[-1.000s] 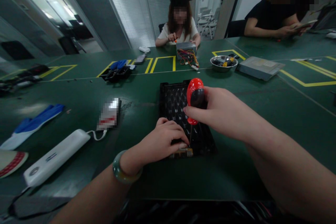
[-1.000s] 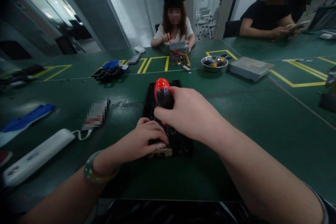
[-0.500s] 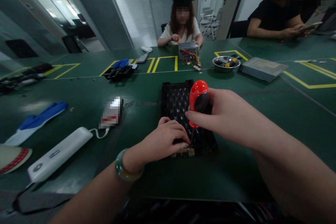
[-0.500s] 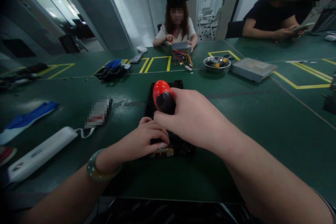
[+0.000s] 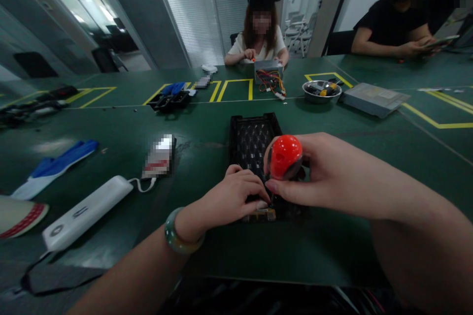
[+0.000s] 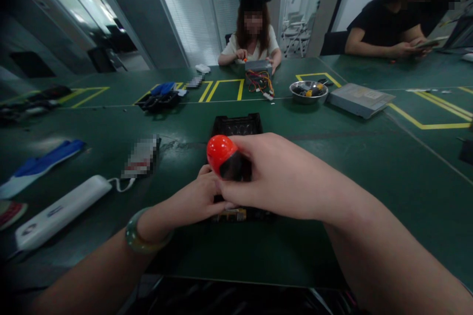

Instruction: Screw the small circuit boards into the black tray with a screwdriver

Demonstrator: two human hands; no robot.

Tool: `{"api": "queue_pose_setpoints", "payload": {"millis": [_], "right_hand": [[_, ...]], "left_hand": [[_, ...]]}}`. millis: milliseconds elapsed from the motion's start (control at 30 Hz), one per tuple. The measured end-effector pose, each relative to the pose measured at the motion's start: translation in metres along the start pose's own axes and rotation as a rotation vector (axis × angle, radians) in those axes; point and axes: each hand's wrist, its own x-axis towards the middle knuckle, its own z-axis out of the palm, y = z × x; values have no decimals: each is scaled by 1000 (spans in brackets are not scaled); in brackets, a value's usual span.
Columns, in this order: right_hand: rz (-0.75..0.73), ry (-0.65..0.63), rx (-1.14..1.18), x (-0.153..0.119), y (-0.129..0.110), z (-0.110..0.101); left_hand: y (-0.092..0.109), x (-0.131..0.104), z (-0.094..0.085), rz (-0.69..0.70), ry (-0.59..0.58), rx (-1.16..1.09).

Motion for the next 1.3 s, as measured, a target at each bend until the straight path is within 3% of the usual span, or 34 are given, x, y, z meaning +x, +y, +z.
{"api": "queue_pose_setpoints", "payload": {"millis": [500,900,1100,1300], "right_hand": [[41,-55,-14,1,2,-2],[104,-33,73,1,-3,-3],[95,78,43,1,-1,-3],[126,69,74,-3,-6,-5]], "left_hand": [[2,0,-1,2,-7,-49],[1,-1,2,15,44,-31],[3,0,1,-14,12,-38],[2,0,0,-34,-7,-73]]}}
